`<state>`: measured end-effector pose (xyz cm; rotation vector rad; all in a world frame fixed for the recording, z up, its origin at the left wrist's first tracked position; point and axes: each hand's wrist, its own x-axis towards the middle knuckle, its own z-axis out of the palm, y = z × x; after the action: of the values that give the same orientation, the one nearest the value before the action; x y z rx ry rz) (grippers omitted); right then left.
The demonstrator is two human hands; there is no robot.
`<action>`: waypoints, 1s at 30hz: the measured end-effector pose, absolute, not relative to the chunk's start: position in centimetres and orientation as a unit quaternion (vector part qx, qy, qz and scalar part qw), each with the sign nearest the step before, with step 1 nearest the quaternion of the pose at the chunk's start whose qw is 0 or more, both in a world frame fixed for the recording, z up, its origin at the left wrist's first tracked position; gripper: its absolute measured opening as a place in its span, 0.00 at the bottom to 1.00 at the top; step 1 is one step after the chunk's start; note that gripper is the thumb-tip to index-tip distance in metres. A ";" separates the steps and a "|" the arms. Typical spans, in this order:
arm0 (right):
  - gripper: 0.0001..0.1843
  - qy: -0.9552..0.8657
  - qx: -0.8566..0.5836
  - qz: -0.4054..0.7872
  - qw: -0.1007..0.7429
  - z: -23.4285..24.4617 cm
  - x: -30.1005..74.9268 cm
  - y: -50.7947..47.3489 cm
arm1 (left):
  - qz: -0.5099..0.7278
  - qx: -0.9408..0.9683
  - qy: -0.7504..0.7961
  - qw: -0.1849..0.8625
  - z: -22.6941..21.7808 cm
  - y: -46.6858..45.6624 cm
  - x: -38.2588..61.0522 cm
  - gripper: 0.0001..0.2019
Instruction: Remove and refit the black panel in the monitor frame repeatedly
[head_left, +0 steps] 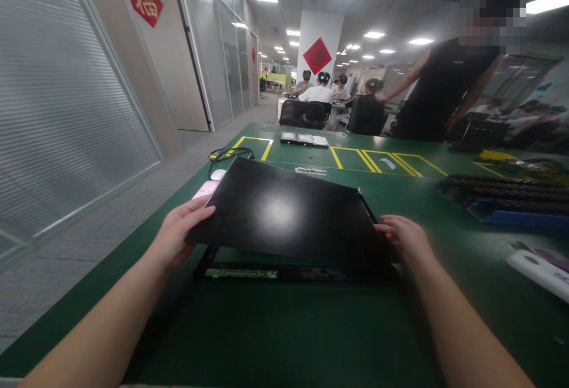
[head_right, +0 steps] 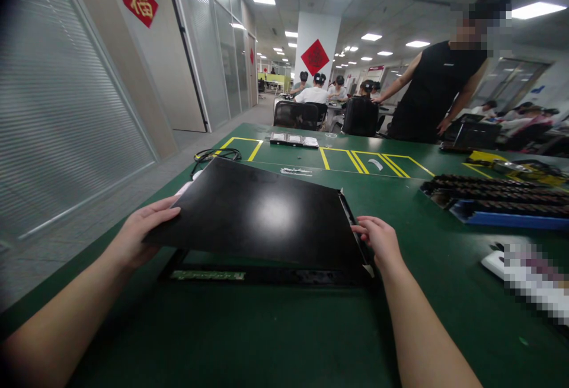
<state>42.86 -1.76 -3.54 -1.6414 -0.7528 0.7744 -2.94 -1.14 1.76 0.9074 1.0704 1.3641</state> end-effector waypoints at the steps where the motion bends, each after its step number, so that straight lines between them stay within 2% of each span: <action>1: 0.11 -0.321 -0.695 0.325 0.556 -3.5 42.9 -1.8 | 0.577 0.386 0.452 0.561 1.7 -1.1 -2.8 0.21; 16: 0.09 -0.318 -0.713 0.286 0.556 -3.4 42.5 -1.7 | 0.564 0.388 0.459 0.567 0.3 -0.6 -1.9 0.12; 23: 0.06 -0.315 -0.709 0.289 0.561 -3.7 42.3 -1.6 | 0.557 0.374 0.464 0.578 0.4 -0.7 -1.8 0.17; 30: 0.07 -0.316 -0.734 0.273 0.536 -3.0 42.0 -2.0 | 0.552 0.377 0.470 0.576 -0.2 -0.4 -1.7 0.15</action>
<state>41.96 -1.98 -3.03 -1.7484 -0.7518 0.6505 -1.67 -0.45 -0.24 0.8835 1.0995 1.2934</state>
